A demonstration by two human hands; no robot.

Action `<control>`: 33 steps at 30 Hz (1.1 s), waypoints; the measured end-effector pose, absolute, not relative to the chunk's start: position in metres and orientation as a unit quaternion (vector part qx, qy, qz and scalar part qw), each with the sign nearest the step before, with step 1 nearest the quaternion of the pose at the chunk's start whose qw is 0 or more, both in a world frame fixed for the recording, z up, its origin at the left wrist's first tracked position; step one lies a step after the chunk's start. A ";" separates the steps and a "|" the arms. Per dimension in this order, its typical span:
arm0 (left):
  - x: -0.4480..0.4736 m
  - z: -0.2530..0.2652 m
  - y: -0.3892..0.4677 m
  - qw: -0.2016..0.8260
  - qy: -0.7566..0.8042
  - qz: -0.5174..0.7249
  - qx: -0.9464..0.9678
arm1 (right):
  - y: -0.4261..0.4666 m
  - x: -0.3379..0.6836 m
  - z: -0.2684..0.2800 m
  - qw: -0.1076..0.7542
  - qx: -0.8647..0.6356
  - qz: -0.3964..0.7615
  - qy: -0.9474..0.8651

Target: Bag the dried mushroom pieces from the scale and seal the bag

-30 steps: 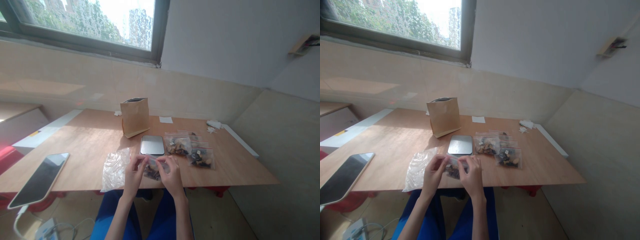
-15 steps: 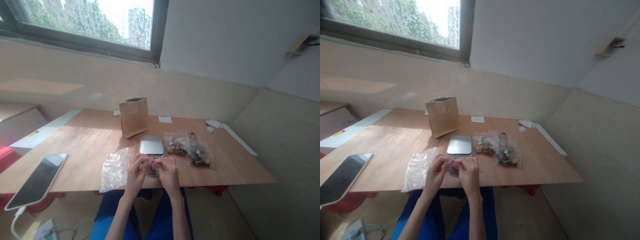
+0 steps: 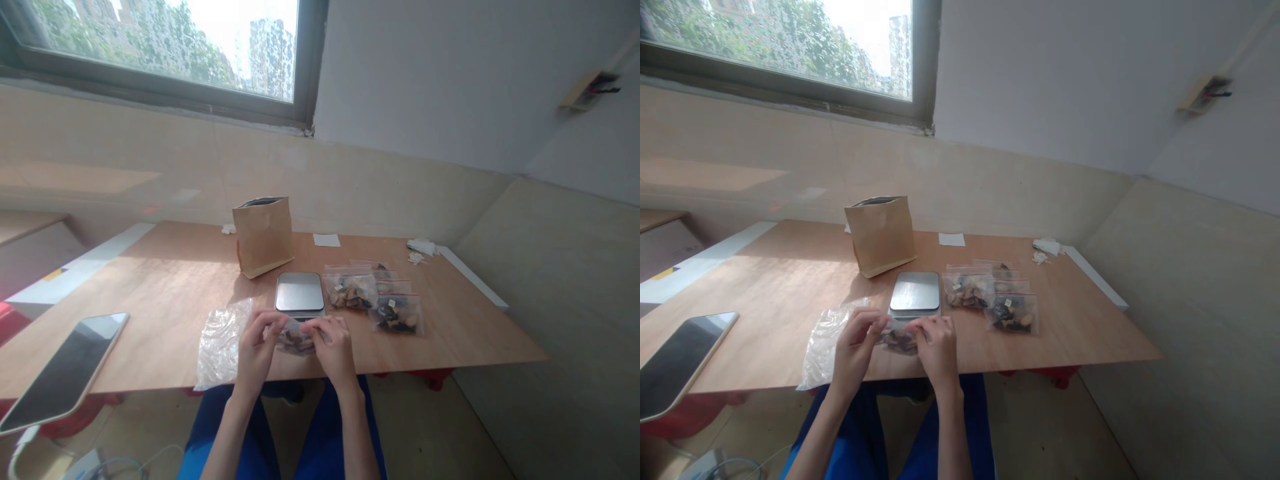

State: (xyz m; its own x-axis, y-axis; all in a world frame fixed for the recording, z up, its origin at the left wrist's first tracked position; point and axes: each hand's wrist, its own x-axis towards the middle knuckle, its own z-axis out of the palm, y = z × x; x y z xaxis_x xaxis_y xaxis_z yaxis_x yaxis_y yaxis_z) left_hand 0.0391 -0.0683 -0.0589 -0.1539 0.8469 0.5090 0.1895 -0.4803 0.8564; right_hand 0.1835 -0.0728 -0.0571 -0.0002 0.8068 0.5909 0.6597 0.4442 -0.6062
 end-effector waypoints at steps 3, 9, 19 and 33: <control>0.038 -0.058 -0.068 0.308 0.433 0.607 0.591 | -0.074 0.183 -0.056 0.494 -0.499 0.081 -0.707; 0.038 -0.057 -0.068 0.408 0.432 0.551 0.586 | -0.075 0.181 -0.053 0.506 -0.493 0.086 -0.702; 0.033 -0.060 -0.065 0.366 0.459 0.556 0.588 | -0.072 0.188 -0.060 0.473 -0.511 0.108 -0.710; 0.033 -0.059 -0.067 0.376 0.484 0.569 0.549 | -0.076 0.186 -0.052 0.484 -0.482 0.112 -0.721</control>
State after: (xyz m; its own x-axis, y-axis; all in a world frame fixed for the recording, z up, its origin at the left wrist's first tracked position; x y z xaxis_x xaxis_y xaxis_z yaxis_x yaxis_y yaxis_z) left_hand 0.0331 -0.0668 -0.0587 -0.1158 0.9585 0.2604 0.1036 -0.2491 0.9629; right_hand 0.1860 -0.0761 -0.0516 -0.0658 0.8041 0.5908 0.5876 0.5098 -0.6284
